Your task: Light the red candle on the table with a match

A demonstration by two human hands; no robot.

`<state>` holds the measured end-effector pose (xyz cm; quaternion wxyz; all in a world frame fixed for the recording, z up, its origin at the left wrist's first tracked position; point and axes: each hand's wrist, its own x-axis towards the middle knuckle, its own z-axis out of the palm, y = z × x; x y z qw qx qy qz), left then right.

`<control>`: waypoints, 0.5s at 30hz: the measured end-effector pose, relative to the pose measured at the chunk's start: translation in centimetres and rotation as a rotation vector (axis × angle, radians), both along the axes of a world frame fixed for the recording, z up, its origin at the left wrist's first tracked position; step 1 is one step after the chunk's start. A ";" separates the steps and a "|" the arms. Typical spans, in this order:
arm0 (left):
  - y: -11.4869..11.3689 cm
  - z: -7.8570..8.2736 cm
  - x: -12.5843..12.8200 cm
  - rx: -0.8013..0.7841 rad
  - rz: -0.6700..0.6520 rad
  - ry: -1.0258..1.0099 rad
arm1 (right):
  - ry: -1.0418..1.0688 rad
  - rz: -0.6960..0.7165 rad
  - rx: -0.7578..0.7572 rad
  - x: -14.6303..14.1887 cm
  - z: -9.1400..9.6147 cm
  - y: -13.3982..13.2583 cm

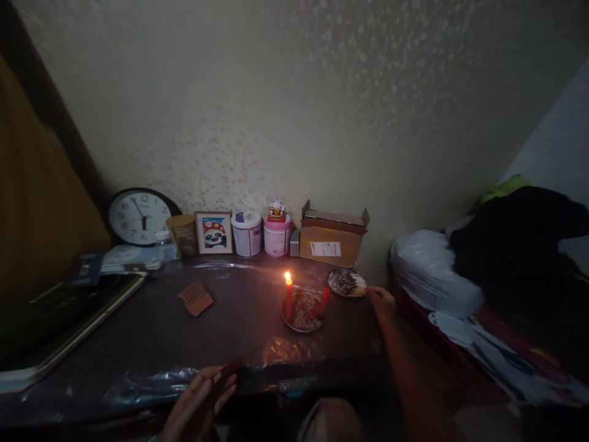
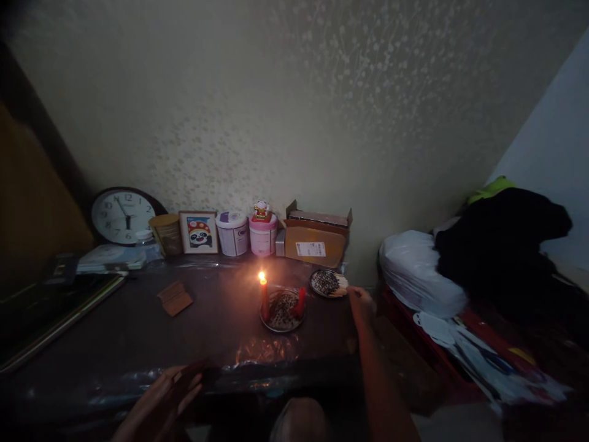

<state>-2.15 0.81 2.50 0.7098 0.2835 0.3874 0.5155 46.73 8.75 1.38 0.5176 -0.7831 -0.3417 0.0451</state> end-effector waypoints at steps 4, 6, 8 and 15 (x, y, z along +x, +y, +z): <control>-0.1 0.5 0.3 0.010 -0.008 0.002 | -0.062 -0.016 -0.002 0.1 -0.5 0.7; 0.1 0.0 0.2 -0.006 0.020 -0.014 | -0.083 -0.021 0.011 0.1 -0.6 1.0; 0.4 -0.6 0.1 -0.030 0.004 -0.015 | -0.100 -0.019 0.027 0.0 -0.6 1.2; 1.2 -2.4 -0.4 -0.028 -0.044 -0.011 | -0.158 -0.057 0.167 -1.8 1.9 0.1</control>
